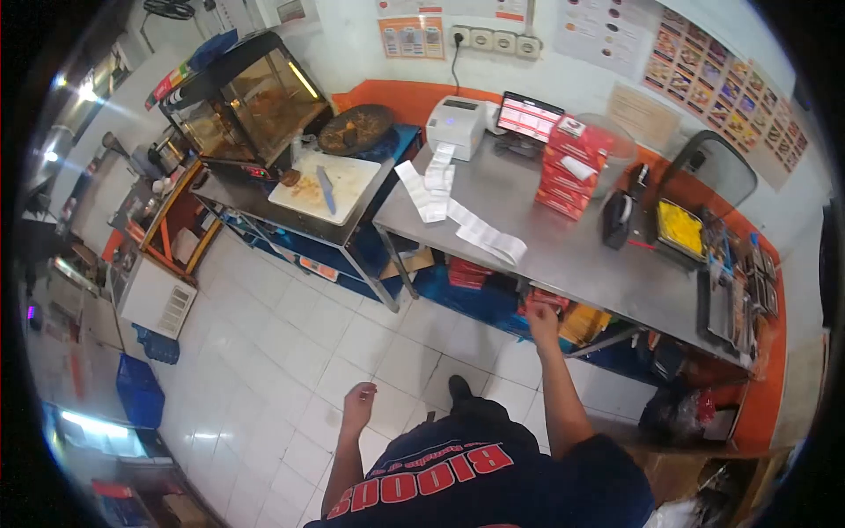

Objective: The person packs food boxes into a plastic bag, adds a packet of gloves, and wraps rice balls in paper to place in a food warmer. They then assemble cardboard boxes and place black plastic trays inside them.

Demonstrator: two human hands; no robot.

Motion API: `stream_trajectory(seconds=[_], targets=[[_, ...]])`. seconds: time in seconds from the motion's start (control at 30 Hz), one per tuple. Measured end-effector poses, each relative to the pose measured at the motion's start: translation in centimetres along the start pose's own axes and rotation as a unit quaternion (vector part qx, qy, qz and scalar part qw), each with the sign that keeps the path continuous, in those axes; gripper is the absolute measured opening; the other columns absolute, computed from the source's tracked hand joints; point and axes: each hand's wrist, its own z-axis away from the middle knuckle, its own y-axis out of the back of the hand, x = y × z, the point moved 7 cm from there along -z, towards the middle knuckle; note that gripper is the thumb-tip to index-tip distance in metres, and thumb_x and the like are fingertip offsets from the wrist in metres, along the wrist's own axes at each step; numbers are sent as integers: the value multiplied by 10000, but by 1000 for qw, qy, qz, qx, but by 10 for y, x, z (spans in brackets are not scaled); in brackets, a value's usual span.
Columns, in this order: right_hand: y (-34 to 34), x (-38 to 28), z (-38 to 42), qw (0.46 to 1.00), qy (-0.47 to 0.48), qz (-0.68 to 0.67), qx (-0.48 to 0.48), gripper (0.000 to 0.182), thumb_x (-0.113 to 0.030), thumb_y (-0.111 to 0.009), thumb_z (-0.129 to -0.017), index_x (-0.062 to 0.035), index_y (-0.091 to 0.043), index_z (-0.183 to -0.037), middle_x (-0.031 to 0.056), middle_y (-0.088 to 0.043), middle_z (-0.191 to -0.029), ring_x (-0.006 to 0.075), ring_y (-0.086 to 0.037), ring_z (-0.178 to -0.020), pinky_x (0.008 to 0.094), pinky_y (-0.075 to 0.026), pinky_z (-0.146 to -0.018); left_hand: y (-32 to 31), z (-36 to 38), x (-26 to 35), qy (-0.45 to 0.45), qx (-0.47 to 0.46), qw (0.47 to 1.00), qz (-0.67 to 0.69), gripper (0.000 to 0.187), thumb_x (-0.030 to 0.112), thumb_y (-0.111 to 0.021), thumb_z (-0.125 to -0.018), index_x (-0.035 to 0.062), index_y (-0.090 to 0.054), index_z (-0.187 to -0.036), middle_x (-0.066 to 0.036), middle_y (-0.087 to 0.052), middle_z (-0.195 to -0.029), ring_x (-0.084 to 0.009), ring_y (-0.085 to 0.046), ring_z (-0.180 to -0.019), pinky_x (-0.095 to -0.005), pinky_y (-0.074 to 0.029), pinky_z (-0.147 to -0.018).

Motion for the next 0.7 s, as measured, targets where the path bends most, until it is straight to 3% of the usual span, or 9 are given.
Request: stream_trajectory(seconds=[0.07,0.2,0.27,0.37,0.43,0.47,0.57,0.63,0.7], targets=[[-72,-8,-73,999,22,-34,19,184,-138,-651,-896,-28,-704,-1034,68,-689,-903,150,-636,-871,290,-504,-791,34,-21,1,-4,44,999,-20,160,42,-632,-924,29,-682,-1076,-88,-729,-963,-171,-672,-809,-307,-540,-732],[-196,-110,-182,993,87,-84,4,211,-131,-681,-894,-24,-720,-1071,82,-713,-954,144,-648,-870,294,-509,-775,73,-44,-47,49,119,992,-11,142,113,-614,-953,32,-692,-1039,-84,-733,-936,-172,-679,-788,-311,-540,-728],[-259,-116,-260,993,92,-59,34,258,-197,-678,-888,-7,-718,-1057,192,-722,-1009,320,-687,-966,383,-519,-882,80,-49,-82,113,104,987,-46,119,103,-620,-938,37,-709,-981,-111,-739,-953,-244,-711,-880,-345,-550,-771],[-339,-100,-383,995,40,-59,74,360,-280,-716,-881,25,-708,-1072,213,-719,-1046,343,-684,-982,397,-517,-891,87,-59,-132,135,40,985,-104,170,184,-633,-943,41,-716,-981,-109,-741,-962,-231,-717,-853,-357,-555,-763],[-373,-80,-448,987,-88,72,111,501,-399,-723,-883,70,-695,-1058,230,-717,-1040,335,-682,-987,393,-516,-887,98,-75,-165,164,9,983,-76,210,223,-647,-932,43,-725,-1008,-110,-742,-974,-229,-721,-836,-364,-562,-756],[-390,-76,-477,987,-91,65,116,501,-399,-723,-883,70,-695,-1058,230,-717,-1040,335,-682,-987,393,-516,-887,108,-87,-176,195,-4,980,-46,229,239,-655,-925,45,-730,-1021,-111,-743,-980,-231,-724,-831,-367,-566,-755],[-429,-22,-523,981,-165,17,103,505,-386,-726,-898,91,-683,-1057,213,-721,-1040,320,-678,-996,380,-519,-884,150,-138,-191,147,-22,987,-59,242,247,-650,-927,45,-733,-1032,-141,-736,-1020,-249,-727,-864,-366,-575,-778],[-446,9,-546,954,-189,-218,86,605,-451,-677,-941,92,-623,-1202,208,-678,-1167,334,-674,-965,441,-521,-854,179,-186,-211,165,-31,983,-74,231,232,-651,-921,47,-734,-1032,-143,-735,-1031,-262,-724,-882,-367,-573,-790],[-468,44,-550,907,-234,-339,87,481,-327,-706,-909,83,-637,-1151,192,-685,-1093,330,-679,-918,460,-532,-801,208,-243,-225,180,-47,971,-147,196,185,-652,-908,55,-734,-1030,-146,-733,-1051,-295,-708,-956,-379,-561,-841]])
